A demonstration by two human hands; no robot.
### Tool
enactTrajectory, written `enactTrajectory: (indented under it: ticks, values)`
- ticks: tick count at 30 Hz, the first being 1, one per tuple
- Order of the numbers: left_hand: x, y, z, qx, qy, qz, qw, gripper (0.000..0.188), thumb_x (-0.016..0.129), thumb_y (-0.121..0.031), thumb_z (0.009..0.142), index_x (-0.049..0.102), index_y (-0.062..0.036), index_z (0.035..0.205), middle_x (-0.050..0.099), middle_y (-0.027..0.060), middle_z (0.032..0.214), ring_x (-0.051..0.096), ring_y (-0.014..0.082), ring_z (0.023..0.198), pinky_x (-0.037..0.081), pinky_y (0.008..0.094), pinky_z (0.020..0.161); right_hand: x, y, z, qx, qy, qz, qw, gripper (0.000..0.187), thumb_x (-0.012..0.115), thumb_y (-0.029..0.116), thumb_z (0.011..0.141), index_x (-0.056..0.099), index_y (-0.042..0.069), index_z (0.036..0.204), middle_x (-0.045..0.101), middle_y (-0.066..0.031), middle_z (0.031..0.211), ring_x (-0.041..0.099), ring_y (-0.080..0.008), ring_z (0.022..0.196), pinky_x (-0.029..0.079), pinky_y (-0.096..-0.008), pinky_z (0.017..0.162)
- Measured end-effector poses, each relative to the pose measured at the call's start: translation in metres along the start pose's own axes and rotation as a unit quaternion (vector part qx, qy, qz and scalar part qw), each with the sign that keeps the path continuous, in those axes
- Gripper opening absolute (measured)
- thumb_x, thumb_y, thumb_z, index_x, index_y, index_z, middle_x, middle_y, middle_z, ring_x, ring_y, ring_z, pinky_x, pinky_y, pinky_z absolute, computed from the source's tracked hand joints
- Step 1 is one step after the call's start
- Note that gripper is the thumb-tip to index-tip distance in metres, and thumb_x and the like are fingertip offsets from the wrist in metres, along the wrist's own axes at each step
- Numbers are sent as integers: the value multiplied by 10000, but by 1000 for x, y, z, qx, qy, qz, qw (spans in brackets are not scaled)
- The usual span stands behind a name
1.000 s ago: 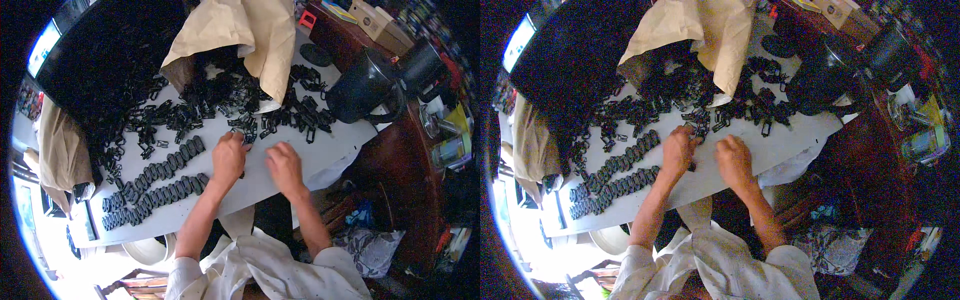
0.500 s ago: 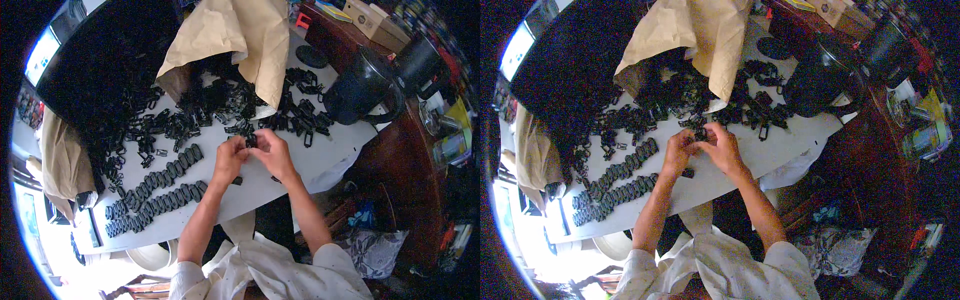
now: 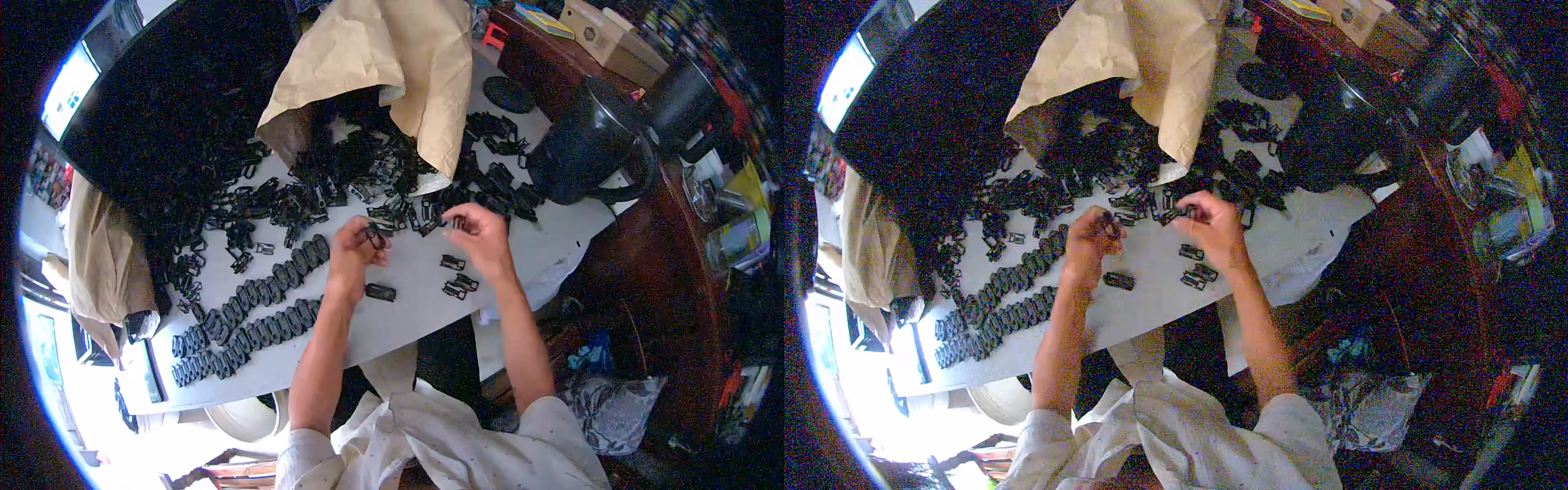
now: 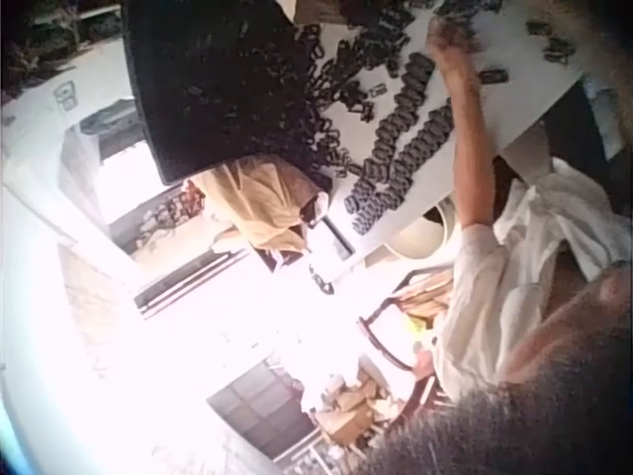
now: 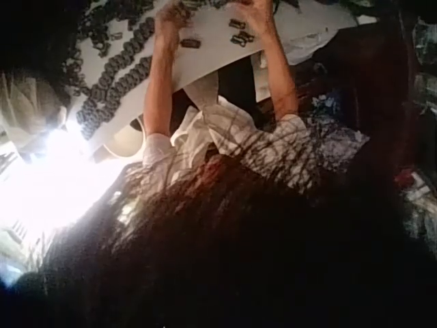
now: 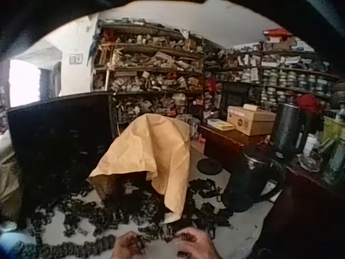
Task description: Assembling small black plastic components by hand into organized rows on a workbench.
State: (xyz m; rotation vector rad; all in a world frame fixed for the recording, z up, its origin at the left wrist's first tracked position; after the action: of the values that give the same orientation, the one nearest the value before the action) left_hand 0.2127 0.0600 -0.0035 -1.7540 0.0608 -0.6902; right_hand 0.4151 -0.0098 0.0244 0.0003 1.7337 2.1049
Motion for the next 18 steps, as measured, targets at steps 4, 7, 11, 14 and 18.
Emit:
enactTrajectory:
  ticks: [4, 7, 11, 14, 18]
  values:
    - [0, -6, -5, 7, 15, 69, 997, 259, 466, 13, 841, 582, -89, 1049, 625, 74, 793, 581, 149, 633, 491, 279, 548, -13, -1, 6, -61, -3, -341, 938, 249, 699, 98, 760, 625, 34, 989, 623, -112, 856, 601, -264, 763, 486, -379, 691]
    - [-10, 2, -5, -20, 43, 38, 998, 418, 458, 121, 788, 565, -100, 1126, 638, 79, 852, 625, 154, 690, 529, 273, 588, -31, 3, 4, -101, -73, -276, 953, 260, 683, 5, 726, 645, 44, 980, 576, -111, 776, 559, -254, 668, 449, -335, 612]
    - [4, -5, -9, -49, 63, -3, 997, 406, 468, 105, 812, 543, -85, 1163, 630, 123, 991, 665, 208, 790, 562, 308, 704, -83, 3, -11, -92, -112, -396, 907, 240, 643, -19, 746, 645, 43, 978, 572, -110, 771, 572, -262, 695, 454, -339, 624]
    - [9, -7, -11, -75, 105, -54, 990, 359, 491, 85, 832, 544, -73, 1150, 609, 129, 1048, 663, 236, 863, 556, 320, 765, -88, 0, -16, -112, -47, -418, 900, 240, 635, -25, 746, 645, 40, 977, 577, -118, 775, 586, -279, 729, 455, -349, 634]
    - [6, 8, -3, -57, 89, 30, 994, 345, 529, 96, 821, 535, -55, 1130, 617, 105, 999, 644, 202, 905, 529, 292, 795, -71, -7, -17, -41, -83, -427, 900, 201, 675, 14, 722, 618, 35, 913, 593, -130, 792, 597, -290, 781, 462, -368, 662]
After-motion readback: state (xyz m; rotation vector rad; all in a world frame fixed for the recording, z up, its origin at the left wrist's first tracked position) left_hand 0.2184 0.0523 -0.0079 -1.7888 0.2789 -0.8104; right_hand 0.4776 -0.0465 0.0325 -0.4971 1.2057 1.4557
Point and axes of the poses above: each hand's wrist, its own z-axis towards the middle knuckle, its own x-axis out of the palm, y = z × x, the point moved 4 cm from there along z, towards the middle knuckle
